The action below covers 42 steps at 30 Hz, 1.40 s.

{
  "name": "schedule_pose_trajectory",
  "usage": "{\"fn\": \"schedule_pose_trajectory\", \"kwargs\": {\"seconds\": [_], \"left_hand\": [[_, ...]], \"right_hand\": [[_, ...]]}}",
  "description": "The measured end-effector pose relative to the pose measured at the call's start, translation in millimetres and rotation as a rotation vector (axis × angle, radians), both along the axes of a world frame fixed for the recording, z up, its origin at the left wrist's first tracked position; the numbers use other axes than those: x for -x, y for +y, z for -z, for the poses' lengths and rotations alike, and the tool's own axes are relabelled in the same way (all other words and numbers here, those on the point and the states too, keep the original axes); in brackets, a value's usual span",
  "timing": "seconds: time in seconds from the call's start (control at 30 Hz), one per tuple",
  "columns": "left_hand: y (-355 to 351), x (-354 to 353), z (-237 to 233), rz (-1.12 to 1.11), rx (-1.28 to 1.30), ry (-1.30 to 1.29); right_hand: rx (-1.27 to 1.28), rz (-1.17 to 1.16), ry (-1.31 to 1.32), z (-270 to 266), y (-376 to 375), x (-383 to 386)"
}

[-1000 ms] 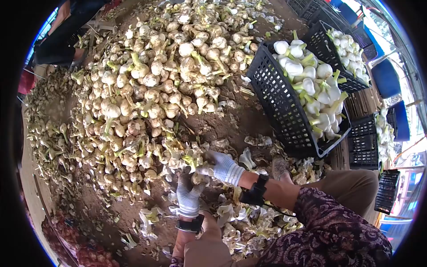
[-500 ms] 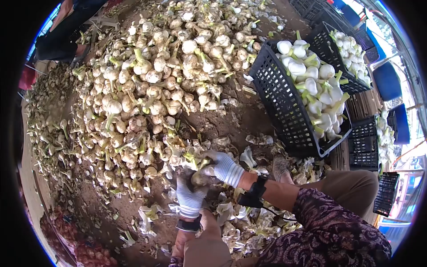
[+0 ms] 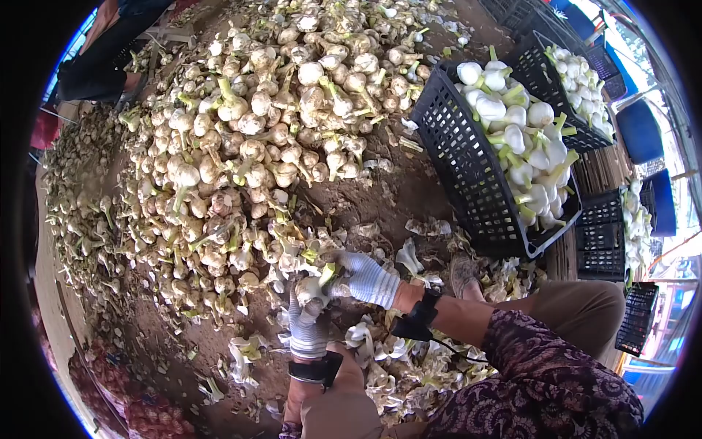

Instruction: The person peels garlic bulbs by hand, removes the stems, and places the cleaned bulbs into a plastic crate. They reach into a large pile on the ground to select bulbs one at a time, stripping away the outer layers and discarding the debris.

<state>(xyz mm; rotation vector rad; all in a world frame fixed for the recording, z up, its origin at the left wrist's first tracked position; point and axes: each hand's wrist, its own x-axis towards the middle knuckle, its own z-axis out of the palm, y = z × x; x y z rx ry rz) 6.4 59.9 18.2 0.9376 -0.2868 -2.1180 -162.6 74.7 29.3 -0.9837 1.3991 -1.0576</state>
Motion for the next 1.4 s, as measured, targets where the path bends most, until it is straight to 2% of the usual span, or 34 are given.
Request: {"fn": "schedule_pose_trajectory", "kwargs": {"seconds": [0.03,0.1,0.17,0.2,0.23,0.3,0.37,0.43,0.5,0.57,0.6,0.63,0.67,0.7,0.73,0.77,0.83,0.87,0.9,0.97,1.0,1.03,1.1,1.13,1.17,1.23,1.27,1.3,1.33,1.37,1.4], "left_hand": [[1,-1,3,0.037,0.09,-0.128],[-1,-5,3,0.08,0.041,-0.098],[-3,-9,2,0.165,-0.056,-0.036],[-1,-6,3,0.211,-0.052,-0.148],[-2,-6,2,0.211,-0.054,-0.148],[-7,-7,0,0.286,-0.141,0.029],[-3,-7,6,0.312,-0.08,0.031],[0,-2,10,0.163,-0.074,-0.058],[-5,-9,6,0.221,-0.053,0.029],[-5,-11,7,0.28,-0.031,0.119],[-2,-9,14,0.201,-0.007,0.009],[1,-7,23,0.124,0.015,-0.101],[2,-7,36,0.14,0.092,-0.118],[1,-2,20,0.132,0.161,-0.219],[8,-4,41,0.097,0.099,-0.16],[16,-8,62,0.061,0.035,-0.102],[-3,-3,20,-0.019,-0.019,0.214],[-6,-7,18,-0.029,-0.068,0.214],[-9,-2,20,-0.121,0.065,0.04],[-14,-4,15,-0.135,0.078,-0.036],[-16,-5,11,-0.139,0.072,-0.063],[-18,-4,7,-0.14,0.07,-0.059],[-21,-4,-14,-0.096,0.159,-0.211],[-20,-2,-27,0.028,0.225,-0.321],[-17,1,-38,0.03,0.229,-0.319],[-8,8,-51,0.26,0.604,-0.457],[-8,10,-52,0.414,0.963,-0.577],[-1,10,-38,0.539,0.984,-0.607],[3,8,-22,0.768,0.978,-0.79],[4,4,-5,0.998,0.96,-0.971],[11,-7,16,1.09,0.94,-1.076]], "right_hand": [[0.166,-0.015,0.15,1,0,-2],[0.183,-0.049,0.187,5,1,3],[0.313,-0.151,0.367,13,0,6],[0.286,-0.158,0.385,8,-3,6],[0.284,-0.16,0.384,9,-6,6],[0.313,-0.178,0.485,13,-12,5],[0.335,-0.147,0.541,19,-15,4],[0.206,-0.207,0.494,23,-21,4],[0.27,-0.198,0.501,19,-17,12],[0.076,0.069,0.383,3,-10,23],[-0.008,0.179,-0.05,12,-4,23],[-0.01,0.18,-0.047,3,-1,19],[0.005,0.059,0.034,-8,3,17],[0.021,-0.062,0.115,-16,5,14],[-0.076,-0.034,-0.051,-10,7,11],[-0.074,-0.036,-0.051,-4,8,13],[-0.174,-0.031,-0.196,1,7,14],[-0.158,-0.102,-0.226,-7,3,15],[-0.162,-0.105,-0.227,-5,5,15],[-0.019,-0.194,0.044,6,9,20],[-0.043,-0.142,0.028,7,8,24],[-0.118,-0.082,-0.129,8,7,27],[-0.166,0.044,-0.102,8,5,28],[-0.166,0.047,-0.101,3,2,28],[-0.17,0.082,-0.101,-2,-2,29],[-0.172,0.116,-0.1,-2,-6,28],[-0.179,0.238,-0.171,6,-8,29],[-0.187,0.358,-0.242,9,-10,30],[-0.365,0.4,-0.428,1,-12,36],[-0.361,0.4,-0.424,-6,-13,37],[-0.34,0.392,-0.448,-12,-16,39]]}}
